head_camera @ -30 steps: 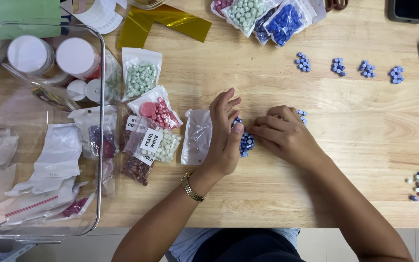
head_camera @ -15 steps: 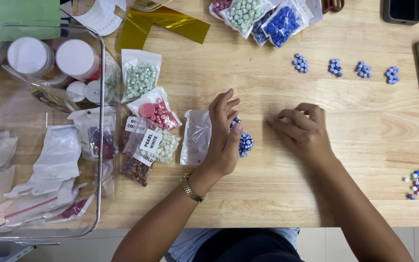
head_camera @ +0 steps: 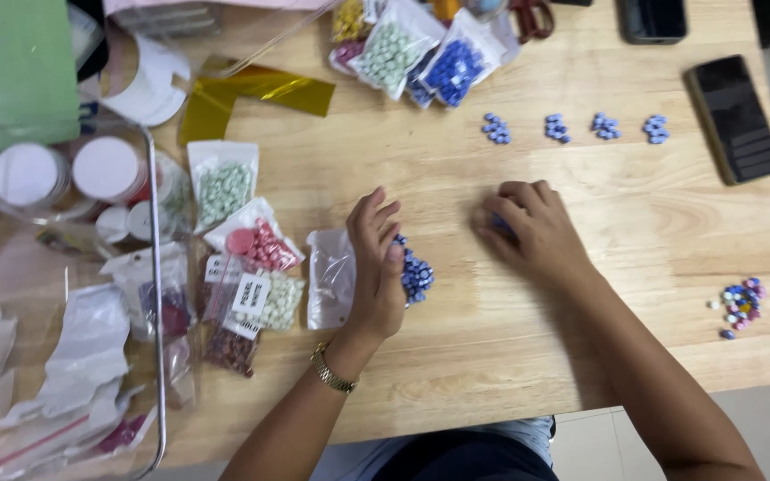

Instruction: Arranging small blue flower-shaped beads into clusters on a wooden surface.

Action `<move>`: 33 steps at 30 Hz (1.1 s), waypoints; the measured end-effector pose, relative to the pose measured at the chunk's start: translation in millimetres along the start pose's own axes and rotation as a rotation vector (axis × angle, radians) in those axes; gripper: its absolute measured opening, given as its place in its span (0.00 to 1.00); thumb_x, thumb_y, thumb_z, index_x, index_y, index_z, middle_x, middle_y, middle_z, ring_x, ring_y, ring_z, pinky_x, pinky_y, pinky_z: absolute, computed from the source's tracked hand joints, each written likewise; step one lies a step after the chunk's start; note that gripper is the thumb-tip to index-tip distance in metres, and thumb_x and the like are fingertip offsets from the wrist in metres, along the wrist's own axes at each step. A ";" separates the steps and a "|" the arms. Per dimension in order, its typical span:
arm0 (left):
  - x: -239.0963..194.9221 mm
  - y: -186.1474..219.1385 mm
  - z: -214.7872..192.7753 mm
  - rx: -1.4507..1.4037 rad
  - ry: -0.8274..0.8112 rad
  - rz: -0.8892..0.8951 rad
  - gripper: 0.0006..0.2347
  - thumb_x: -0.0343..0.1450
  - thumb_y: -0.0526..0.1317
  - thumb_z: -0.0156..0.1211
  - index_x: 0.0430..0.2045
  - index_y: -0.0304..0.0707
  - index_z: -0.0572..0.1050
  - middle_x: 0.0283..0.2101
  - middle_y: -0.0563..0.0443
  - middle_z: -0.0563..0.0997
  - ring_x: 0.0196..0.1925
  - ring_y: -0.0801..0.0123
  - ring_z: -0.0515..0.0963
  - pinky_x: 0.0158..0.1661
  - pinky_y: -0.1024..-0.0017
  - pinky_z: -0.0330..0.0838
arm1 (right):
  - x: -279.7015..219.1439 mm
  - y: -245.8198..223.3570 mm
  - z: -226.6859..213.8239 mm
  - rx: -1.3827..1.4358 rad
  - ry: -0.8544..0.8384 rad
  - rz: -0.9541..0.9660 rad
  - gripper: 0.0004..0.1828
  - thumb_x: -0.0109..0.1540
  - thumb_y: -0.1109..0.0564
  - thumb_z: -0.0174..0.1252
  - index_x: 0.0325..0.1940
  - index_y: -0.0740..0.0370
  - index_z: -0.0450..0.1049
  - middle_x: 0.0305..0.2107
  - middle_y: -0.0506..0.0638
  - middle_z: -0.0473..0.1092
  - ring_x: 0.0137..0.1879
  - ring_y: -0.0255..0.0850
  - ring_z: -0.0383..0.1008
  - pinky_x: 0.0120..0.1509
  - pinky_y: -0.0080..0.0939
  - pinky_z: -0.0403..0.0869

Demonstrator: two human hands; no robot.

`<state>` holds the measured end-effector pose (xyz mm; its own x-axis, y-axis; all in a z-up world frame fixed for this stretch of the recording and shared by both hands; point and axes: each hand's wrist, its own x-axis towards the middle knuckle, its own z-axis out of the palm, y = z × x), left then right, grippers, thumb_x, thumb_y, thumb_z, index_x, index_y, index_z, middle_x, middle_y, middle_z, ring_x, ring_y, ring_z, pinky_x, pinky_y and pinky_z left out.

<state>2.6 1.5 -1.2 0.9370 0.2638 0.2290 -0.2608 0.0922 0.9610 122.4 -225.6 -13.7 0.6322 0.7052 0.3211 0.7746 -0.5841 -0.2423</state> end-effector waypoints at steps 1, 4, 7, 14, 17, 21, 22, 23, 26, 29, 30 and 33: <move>-0.5 -2.0 -0.2 -0.006 -0.021 0.007 0.30 0.77 0.55 0.39 0.70 0.33 0.47 0.68 0.37 0.45 0.71 0.41 0.56 0.67 0.40 0.54 | 1.7 1.4 0.7 -0.013 0.012 0.015 0.21 0.62 0.48 0.62 0.57 0.54 0.74 0.47 0.55 0.68 0.49 0.54 0.69 0.55 0.54 0.70; 1.7 -6.6 -0.8 0.008 -0.014 0.020 0.31 0.77 0.56 0.39 0.69 0.32 0.48 0.67 0.35 0.45 0.70 0.40 0.56 0.66 0.40 0.55 | 5.0 13.4 1.1 -0.021 0.057 0.016 0.11 0.62 0.56 0.62 0.48 0.57 0.75 0.42 0.52 0.68 0.45 0.51 0.70 0.52 0.47 0.73; 1.0 -7.5 -1.0 0.025 -0.009 0.014 0.31 0.76 0.57 0.38 0.69 0.32 0.47 0.67 0.37 0.45 0.70 0.42 0.56 0.66 0.42 0.55 | -2.8 34.7 -3.6 -0.008 0.071 0.052 0.07 0.64 0.58 0.61 0.45 0.59 0.75 0.39 0.52 0.68 0.43 0.49 0.70 0.50 0.45 0.74; 3.2 -5.5 0.9 0.088 0.002 0.016 0.30 0.76 0.56 0.36 0.68 0.33 0.48 0.67 0.37 0.47 0.70 0.42 0.57 0.65 0.44 0.57 | -38.1 108.0 -25.2 -0.081 0.253 0.229 0.06 0.62 0.59 0.66 0.41 0.58 0.75 0.37 0.52 0.71 0.44 0.51 0.75 0.48 0.47 0.76; 2.3 -6.5 1.0 0.113 -0.009 0.010 0.30 0.75 0.56 0.34 0.68 0.34 0.47 0.67 0.36 0.46 0.70 0.41 0.57 0.65 0.43 0.57 | -56.4 135.6 -28.0 -0.167 0.305 0.310 0.07 0.62 0.59 0.67 0.41 0.57 0.76 0.36 0.50 0.72 0.44 0.49 0.76 0.50 0.47 0.76; 1.2 -9.2 0.9 0.125 -0.003 0.000 0.30 0.75 0.57 0.34 0.68 0.35 0.47 0.66 0.38 0.47 0.70 0.43 0.57 0.65 0.45 0.57 | -72.6 162.6 -31.6 -0.212 0.359 0.349 0.08 0.63 0.59 0.68 0.41 0.60 0.76 0.35 0.53 0.71 0.44 0.53 0.76 0.50 0.50 0.76; 0.5 -8.4 1.5 0.126 -0.007 -0.005 0.30 0.75 0.57 0.34 0.68 0.35 0.47 0.66 0.38 0.47 0.70 0.43 0.57 0.65 0.45 0.57 | -74.7 164.0 -32.2 -0.210 0.357 0.355 0.08 0.63 0.59 0.68 0.41 0.60 0.76 0.35 0.53 0.71 0.44 0.53 0.76 0.50 0.50 0.76; 1.1 -7.8 2.2 0.129 -0.001 -0.003 0.30 0.75 0.58 0.34 0.68 0.35 0.47 0.66 0.38 0.47 0.70 0.43 0.57 0.65 0.45 0.57 | -75.0 166.5 -33.2 -0.227 0.363 0.363 0.08 0.63 0.59 0.69 0.41 0.61 0.76 0.35 0.53 0.71 0.44 0.53 0.76 0.49 0.49 0.76; 2.0 -6.6 3.0 0.134 0.005 0.005 0.30 0.75 0.58 0.35 0.67 0.35 0.48 0.66 0.38 0.48 0.70 0.44 0.57 0.66 0.45 0.56 | -73.1 163.7 -35.2 -0.249 0.366 0.382 0.08 0.64 0.60 0.69 0.41 0.62 0.76 0.34 0.53 0.70 0.43 0.52 0.76 0.49 0.49 0.76; 1.0 -6.9 3.4 0.137 0.001 0.031 0.30 0.75 0.57 0.35 0.67 0.34 0.49 0.65 0.38 0.49 0.70 0.45 0.57 0.66 0.46 0.56 | -74.5 158.8 -36.0 -0.252 0.358 0.404 0.07 0.63 0.61 0.68 0.41 0.63 0.75 0.34 0.54 0.70 0.43 0.53 0.76 0.49 0.49 0.76; 1.0 -7.0 3.5 0.139 -0.001 0.053 0.29 0.76 0.56 0.35 0.66 0.33 0.50 0.65 0.39 0.49 0.70 0.46 0.58 0.66 0.47 0.56 | -74.7 158.0 -36.5 -0.249 0.356 0.412 0.08 0.63 0.61 0.68 0.41 0.63 0.75 0.34 0.54 0.70 0.43 0.53 0.76 0.48 0.50 0.76; -9.2 14.0 5.9 0.417 -0.009 0.315 0.24 0.79 0.49 0.39 0.65 0.28 0.57 0.65 0.38 0.59 0.72 0.53 0.61 0.73 0.55 0.60 | -72.1 148.2 -48.4 -0.132 0.306 0.361 0.02 0.69 0.66 0.61 0.42 0.68 0.75 0.39 0.57 0.70 0.45 0.52 0.71 0.50 0.48 0.71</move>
<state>-8.3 -5.3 11.1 0.8307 0.2085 0.5161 -0.4171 -0.3809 0.8252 190.8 -382.5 -28.5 0.8109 0.3090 0.4969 0.4853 -0.8296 -0.2761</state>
